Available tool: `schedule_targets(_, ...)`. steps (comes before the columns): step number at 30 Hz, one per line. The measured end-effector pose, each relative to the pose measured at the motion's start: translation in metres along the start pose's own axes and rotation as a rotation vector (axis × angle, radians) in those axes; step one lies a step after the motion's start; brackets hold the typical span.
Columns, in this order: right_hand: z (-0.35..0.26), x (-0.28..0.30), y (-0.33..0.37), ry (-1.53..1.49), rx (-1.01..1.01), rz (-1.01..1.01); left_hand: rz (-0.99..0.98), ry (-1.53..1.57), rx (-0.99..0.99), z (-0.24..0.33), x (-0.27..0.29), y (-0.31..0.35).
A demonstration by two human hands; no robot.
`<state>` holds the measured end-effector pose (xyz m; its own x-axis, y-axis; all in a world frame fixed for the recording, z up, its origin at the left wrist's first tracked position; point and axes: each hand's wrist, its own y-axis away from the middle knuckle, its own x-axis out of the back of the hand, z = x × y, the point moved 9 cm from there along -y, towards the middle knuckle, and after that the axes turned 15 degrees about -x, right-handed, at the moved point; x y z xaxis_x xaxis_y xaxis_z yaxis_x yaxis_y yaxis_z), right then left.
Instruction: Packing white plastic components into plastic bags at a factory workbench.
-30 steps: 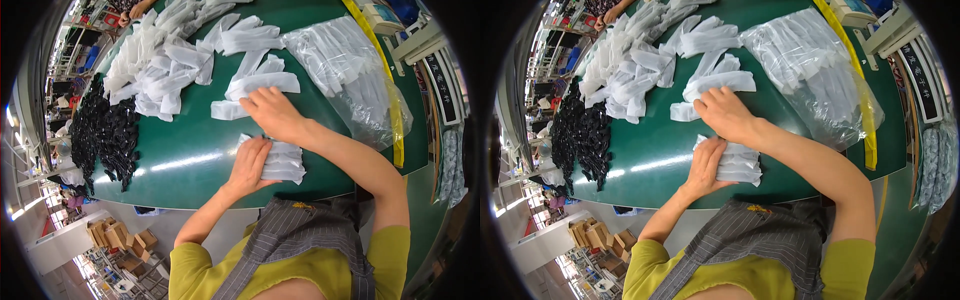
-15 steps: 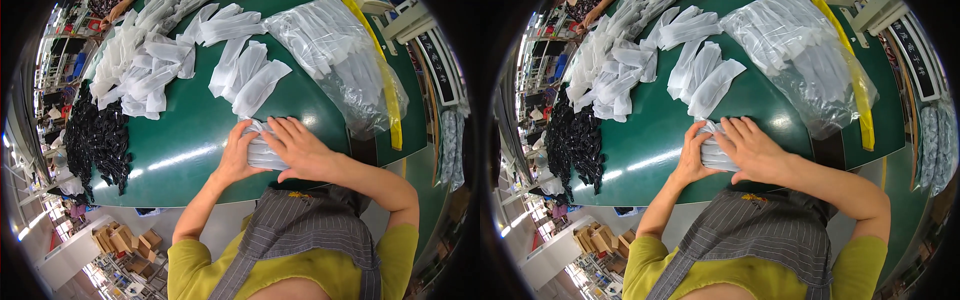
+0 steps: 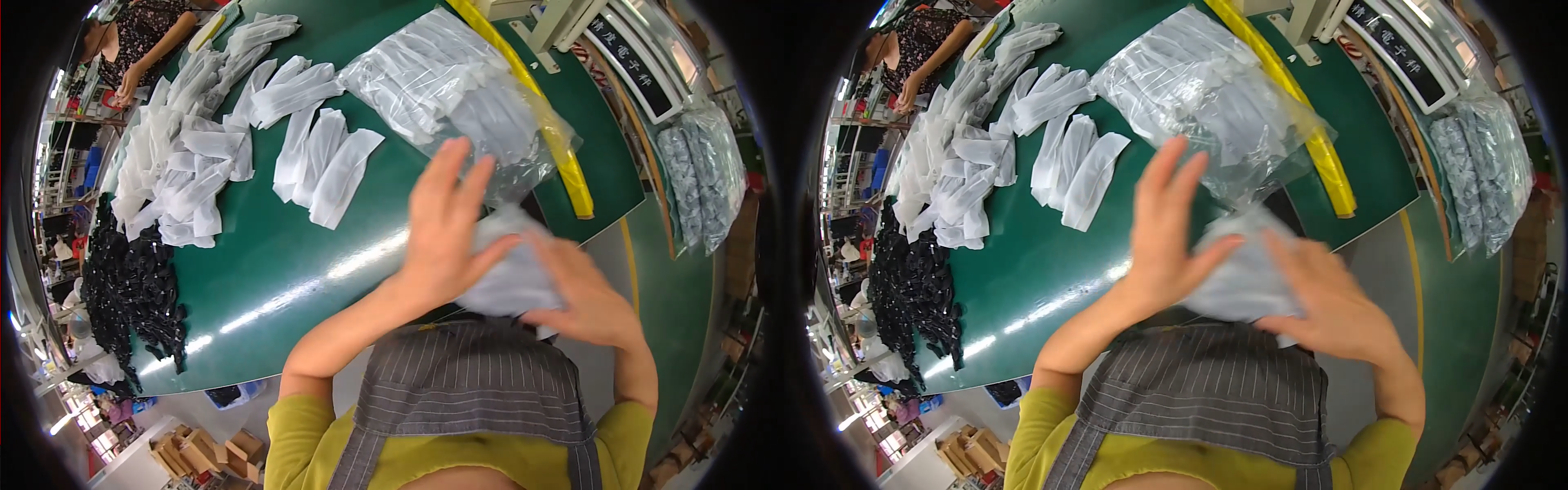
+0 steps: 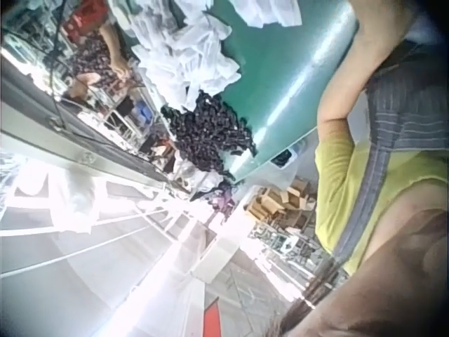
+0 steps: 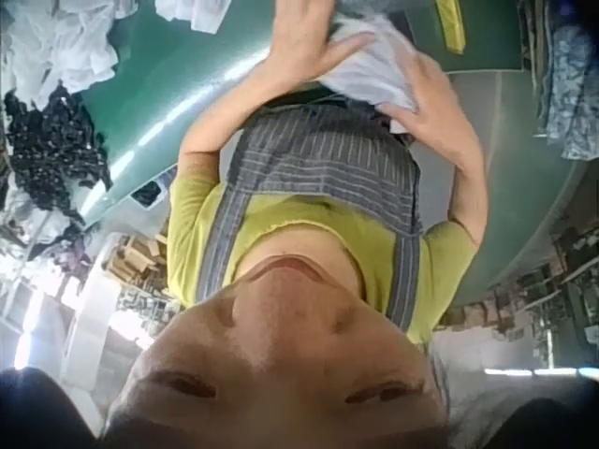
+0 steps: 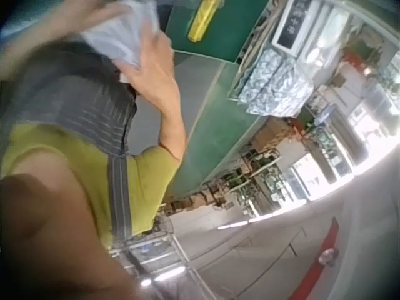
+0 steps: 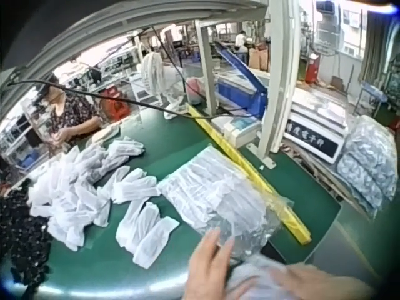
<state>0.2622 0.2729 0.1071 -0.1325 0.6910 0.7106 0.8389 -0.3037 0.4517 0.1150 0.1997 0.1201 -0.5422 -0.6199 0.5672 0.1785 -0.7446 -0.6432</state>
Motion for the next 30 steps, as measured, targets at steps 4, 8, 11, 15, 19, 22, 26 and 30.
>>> schedule_targets(4, 0.048, 0.045, 0.019, 0.132, -0.392, 0.345, -0.037, -0.332, -0.015, -0.003, -0.052, -0.023)
schedule_targets(8, 0.049, 0.044, -0.024, 0.01, -0.311, 0.457, -0.132, -0.376, 0.019, -0.032, -0.042, -0.013)
schedule_targets(11, 0.028, 0.039, -0.087, -0.378, -0.177, 0.266, 0.102, -0.239, -0.16, -0.004, -0.004, -0.025)
schedule_targets(15, 0.026, 0.017, -0.167, -0.637, 0.1, 0.092, 0.115, -0.169, -0.299, 0.006, -0.004, -0.05)
schedule_targets(19, -0.015, -0.006, -0.188, 0.244, -0.226, 0.369, -0.075, -0.072, -0.333, 0.004, -0.028, -0.016)
schedule_targets(22, -0.023, -0.014, -0.172, 0.299, 0.124, 0.962, 0.01, -0.032, -0.208, -0.022, -0.023, 0.004)
schedule_targets(26, -0.027, 0.007, -0.112, 0.322, 0.247, 0.626, 0.037, -0.529, 0.214, -0.1, 0.037, 0.052)
schedule_targets(30, -0.046, 0.032, -0.087, -0.013, 0.199, -0.014, -0.078, -0.694, 0.263, -0.123, 0.047, 0.092)
